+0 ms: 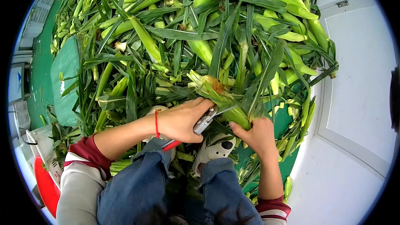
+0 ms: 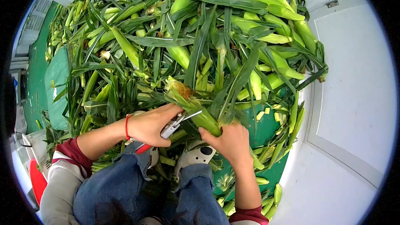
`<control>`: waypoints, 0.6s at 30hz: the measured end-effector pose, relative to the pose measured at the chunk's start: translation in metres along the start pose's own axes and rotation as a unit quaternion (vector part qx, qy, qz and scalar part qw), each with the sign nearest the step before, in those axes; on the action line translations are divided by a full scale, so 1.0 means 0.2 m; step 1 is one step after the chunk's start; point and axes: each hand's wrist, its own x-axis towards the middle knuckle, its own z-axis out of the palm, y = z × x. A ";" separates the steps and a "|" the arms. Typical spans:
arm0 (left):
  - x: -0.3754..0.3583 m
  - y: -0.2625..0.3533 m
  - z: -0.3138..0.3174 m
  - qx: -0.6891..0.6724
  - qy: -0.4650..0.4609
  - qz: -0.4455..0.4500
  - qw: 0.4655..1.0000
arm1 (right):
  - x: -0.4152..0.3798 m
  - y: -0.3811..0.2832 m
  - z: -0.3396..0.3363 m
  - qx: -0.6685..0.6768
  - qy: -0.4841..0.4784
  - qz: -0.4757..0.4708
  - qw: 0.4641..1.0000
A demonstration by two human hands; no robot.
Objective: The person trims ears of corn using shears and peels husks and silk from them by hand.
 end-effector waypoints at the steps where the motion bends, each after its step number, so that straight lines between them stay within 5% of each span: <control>1: 0.00 0.01 0.01 0.013 -0.001 -0.024 1.000 | 0.01 -0.01 -0.01 0.003 0.012 -0.004 1.000; 8: -0.02 -0.25 0.04 0.035 0.124 -0.195 0.972 | 0.03 0.06 -0.01 0.022 0.021 0.007 1.000; 10: -0.06 -0.24 -0.02 -0.230 0.095 -0.243 0.938 | 0.02 0.14 -0.04 0.222 0.079 0.105 0.966; 11: -0.08 -0.18 -0.03 -0.397 0.065 -0.224 0.888 | 0.03 0.21 -0.03 0.300 0.179 0.105 0.931; 13: -0.10 -0.07 -0.02 -0.470 -0.004 -0.160 0.868 | 0.07 0.33 -0.08 0.524 0.317 0.169 0.772; 14: -0.09 0.00 -0.02 -0.497 -0.041 -0.125 0.858 | 0.05 0.37 -0.12 0.612 0.338 0.099 0.708; 16: -0.07 0.11 0.01 -0.548 -0.093 -0.124 0.822 | 0.06 0.36 -0.16 0.674 0.465 0.083 0.568; 18: -0.06 0.14 0.10 -0.584 -0.128 -0.153 0.787 | 0.06 0.34 -0.18 0.696 0.506 0.078 0.503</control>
